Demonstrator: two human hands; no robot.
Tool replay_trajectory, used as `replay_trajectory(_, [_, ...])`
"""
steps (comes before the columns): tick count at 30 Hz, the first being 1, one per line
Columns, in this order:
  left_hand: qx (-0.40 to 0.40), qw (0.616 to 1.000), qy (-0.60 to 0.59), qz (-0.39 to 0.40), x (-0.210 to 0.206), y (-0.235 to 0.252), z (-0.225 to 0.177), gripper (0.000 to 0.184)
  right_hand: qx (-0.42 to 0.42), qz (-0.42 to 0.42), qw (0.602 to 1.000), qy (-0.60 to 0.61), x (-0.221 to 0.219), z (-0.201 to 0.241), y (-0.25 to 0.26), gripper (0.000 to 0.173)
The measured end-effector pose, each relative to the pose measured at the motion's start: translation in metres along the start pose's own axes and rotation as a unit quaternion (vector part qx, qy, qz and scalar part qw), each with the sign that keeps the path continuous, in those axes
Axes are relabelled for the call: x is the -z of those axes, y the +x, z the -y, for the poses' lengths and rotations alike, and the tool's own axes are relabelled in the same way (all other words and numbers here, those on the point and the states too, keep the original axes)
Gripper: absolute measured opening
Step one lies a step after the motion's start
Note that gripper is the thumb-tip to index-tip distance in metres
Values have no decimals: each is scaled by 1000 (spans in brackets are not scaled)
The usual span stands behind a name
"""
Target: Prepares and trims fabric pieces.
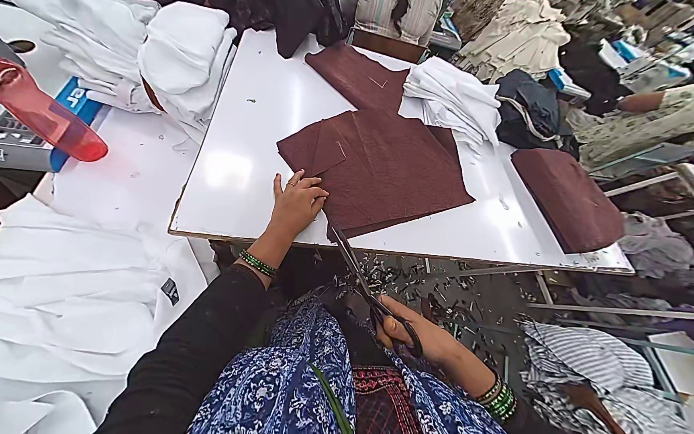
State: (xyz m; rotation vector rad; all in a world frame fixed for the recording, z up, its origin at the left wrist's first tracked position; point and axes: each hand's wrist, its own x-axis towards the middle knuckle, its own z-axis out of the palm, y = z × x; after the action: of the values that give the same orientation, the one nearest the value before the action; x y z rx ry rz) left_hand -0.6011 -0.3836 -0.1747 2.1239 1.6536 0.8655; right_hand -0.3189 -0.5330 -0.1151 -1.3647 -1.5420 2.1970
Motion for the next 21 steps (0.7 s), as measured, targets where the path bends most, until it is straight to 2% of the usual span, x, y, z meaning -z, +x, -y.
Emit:
replay_trajectory(7, [-3, 1000, 0, -5, 0, 0, 0, 22, -37, 16, 998, 40, 9, -7, -16, 85])
replay_trajectory(12, [1, 1000, -2, -1, 2, 0, -1, 23, -48, 10, 999, 25, 9, -7, -17, 85])
replay_trajectory(17, [13, 1000, -18, 13, 3, 1, -1, 24, -51, 11, 998, 18, 11, -5, -29, 76])
replay_trajectory(21, [12, 1000, -17, 18, 2, 1, 0, 24, -78, -12, 997, 0, 12, 1, -30, 84])
